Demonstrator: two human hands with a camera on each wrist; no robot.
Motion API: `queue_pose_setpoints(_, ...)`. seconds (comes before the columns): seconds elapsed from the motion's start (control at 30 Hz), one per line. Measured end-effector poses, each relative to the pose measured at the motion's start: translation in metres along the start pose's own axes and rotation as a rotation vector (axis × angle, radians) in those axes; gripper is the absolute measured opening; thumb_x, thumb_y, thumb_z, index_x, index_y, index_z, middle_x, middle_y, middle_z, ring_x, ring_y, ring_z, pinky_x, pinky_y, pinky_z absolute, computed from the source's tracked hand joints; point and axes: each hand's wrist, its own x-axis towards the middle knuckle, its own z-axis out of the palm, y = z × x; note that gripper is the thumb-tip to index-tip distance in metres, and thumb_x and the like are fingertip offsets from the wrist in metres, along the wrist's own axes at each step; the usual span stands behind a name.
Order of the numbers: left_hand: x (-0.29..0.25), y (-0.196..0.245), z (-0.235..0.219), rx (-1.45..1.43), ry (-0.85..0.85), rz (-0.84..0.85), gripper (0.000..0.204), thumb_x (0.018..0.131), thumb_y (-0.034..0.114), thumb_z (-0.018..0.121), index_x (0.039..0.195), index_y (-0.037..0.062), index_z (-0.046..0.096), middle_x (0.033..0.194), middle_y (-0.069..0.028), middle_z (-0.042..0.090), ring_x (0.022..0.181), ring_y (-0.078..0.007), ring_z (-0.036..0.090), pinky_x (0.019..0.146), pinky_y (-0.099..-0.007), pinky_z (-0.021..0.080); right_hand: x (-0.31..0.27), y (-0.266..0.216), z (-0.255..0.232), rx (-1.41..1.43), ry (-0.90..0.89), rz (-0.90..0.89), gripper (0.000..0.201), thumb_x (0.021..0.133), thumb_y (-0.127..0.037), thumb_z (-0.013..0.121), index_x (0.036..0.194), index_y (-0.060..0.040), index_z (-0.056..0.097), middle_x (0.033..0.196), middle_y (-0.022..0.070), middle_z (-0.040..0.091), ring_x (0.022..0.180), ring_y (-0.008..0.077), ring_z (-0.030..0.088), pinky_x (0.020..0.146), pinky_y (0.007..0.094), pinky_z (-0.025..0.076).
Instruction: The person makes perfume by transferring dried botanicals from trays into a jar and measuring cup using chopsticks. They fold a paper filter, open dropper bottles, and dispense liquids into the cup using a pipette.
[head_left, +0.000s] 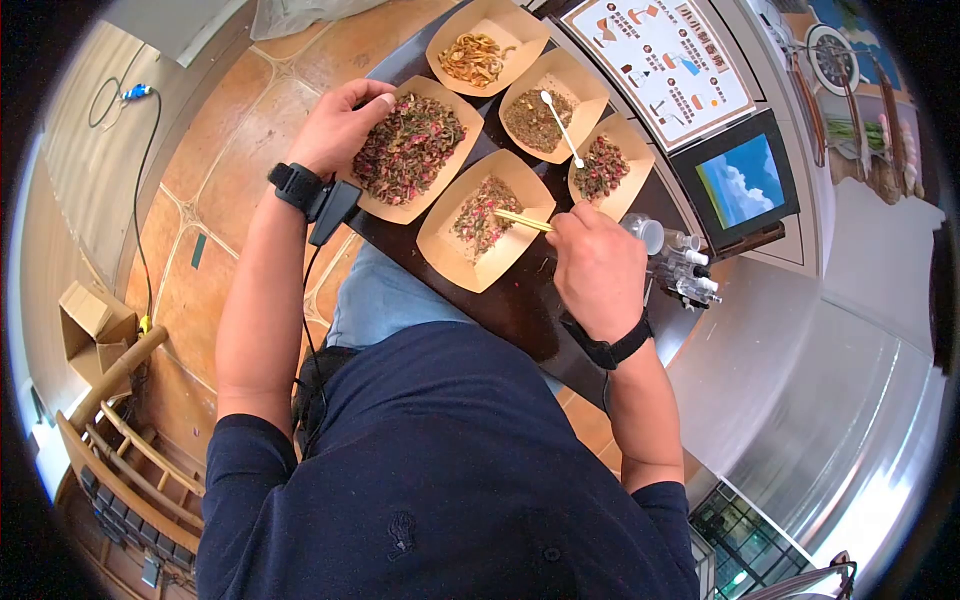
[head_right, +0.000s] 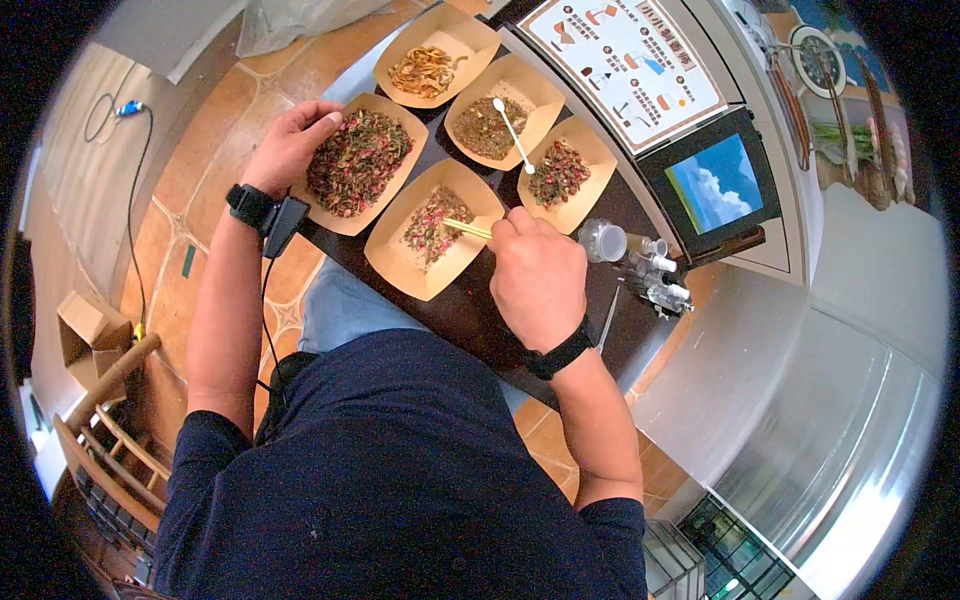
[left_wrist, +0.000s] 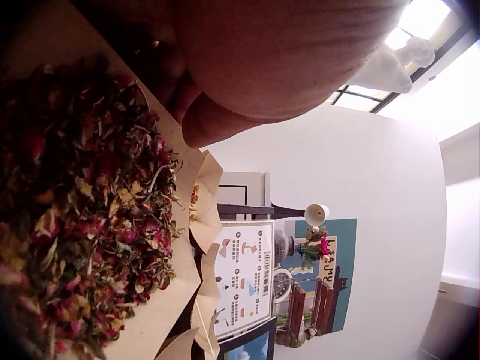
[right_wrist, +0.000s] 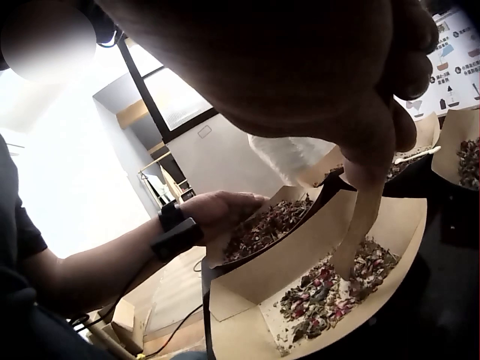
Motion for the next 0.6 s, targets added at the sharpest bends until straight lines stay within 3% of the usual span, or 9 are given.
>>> queue_pose_setpoints(0.6,0.000,0.001,0.000,-0.011,-0.007,-0.014,0.033,0.107,0.026,0.070,0.130,0.0027,0.074,0.111,-0.0016,0.077,0.101,-0.0097,0.069,0.093,-0.0291,0.055,0.004,-0.012,0.006,0.023,-0.001,-0.014,0.012,0.090,-0.012,0.077,0.087,-0.0071,0.066,0.090,0.0097,0.063,0.086,0.0304,0.070,0.072,0.0462,0.057)
